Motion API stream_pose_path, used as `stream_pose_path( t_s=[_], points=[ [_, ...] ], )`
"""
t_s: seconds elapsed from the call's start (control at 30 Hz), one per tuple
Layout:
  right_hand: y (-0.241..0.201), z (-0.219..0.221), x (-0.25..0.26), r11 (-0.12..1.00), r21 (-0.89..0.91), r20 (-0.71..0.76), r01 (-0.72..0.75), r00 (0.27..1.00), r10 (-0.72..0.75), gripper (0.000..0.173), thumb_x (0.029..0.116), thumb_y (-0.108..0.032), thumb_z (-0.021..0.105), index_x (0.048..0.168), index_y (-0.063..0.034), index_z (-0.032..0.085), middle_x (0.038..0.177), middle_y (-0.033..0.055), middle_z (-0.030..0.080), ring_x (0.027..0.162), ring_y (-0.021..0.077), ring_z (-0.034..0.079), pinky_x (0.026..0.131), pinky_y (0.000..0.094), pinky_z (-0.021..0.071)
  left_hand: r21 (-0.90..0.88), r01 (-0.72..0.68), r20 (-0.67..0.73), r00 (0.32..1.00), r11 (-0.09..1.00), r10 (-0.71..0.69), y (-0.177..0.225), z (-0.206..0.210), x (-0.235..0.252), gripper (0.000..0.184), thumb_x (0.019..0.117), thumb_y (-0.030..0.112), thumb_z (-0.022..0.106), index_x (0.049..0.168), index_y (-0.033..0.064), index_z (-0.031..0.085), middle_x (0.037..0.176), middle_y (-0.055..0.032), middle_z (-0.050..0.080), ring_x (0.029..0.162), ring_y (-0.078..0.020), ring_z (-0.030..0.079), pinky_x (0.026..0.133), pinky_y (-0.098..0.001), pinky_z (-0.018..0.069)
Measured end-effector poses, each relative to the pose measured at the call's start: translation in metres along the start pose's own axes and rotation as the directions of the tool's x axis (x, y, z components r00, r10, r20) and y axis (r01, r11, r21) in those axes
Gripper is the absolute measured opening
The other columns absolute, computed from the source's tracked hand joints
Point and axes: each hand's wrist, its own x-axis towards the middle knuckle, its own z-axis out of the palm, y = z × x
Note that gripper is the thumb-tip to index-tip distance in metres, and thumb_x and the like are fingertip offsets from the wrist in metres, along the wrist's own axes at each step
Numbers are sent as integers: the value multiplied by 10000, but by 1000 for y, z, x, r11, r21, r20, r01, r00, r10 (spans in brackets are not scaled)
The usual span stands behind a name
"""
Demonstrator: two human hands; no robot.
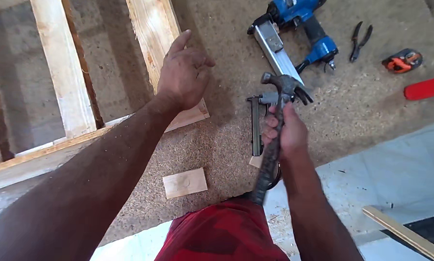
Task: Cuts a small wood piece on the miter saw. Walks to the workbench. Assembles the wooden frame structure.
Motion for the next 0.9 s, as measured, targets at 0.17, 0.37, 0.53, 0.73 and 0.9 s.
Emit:
stream_pose_path(
  t_s=[0.17,0.37,0.53,0.73,0.9],
  points=[
    [47,38,0,897,-370,226,-241,913,338,434,1117,-468,327,1074,-95,544,636,-1,478,393,103,449,363,289,484,41,12,20,1000,999,-13,0,1,2,414,943,203,404,1142,203,767,1290,34,708,1521,-238,330,1289,-451,150],
    [-10,11,17,993,-116,-53,5,999,-11,519,1108,-542,229,991,-155,554,572,-66,468,395,65,454,370,255,467,51,21,24,999,998,-23,0,1,1,427,937,218,381,1118,213,768,1280,39,711,1521,-229,331,1290,-440,157],
    [44,45,-7,904,-399,142,-155,963,227,439,1121,-457,324,1037,-82,535,601,0,479,394,113,473,366,304,489,49,12,13,1000,999,-12,-2,0,1,427,946,235,375,1123,199,762,1275,32,713,1515,-221,345,1292,-432,156],
    [-17,5,15,983,-174,-59,63,995,-75,513,1108,-546,219,970,-164,532,549,-69,456,381,70,461,369,271,490,60,45,29,999,997,-47,0,0,-2,443,941,247,364,1133,208,760,1292,23,706,1520,-227,334,1283,-434,173],
    [47,46,-20,911,-333,177,-244,932,315,476,1114,-502,305,1030,-96,539,598,-10,463,384,98,453,347,286,471,41,40,15,999,998,-41,-2,-1,-4,424,947,238,378,1128,195,760,1276,15,709,1514,-231,345,1286,-430,173]
  ],
)
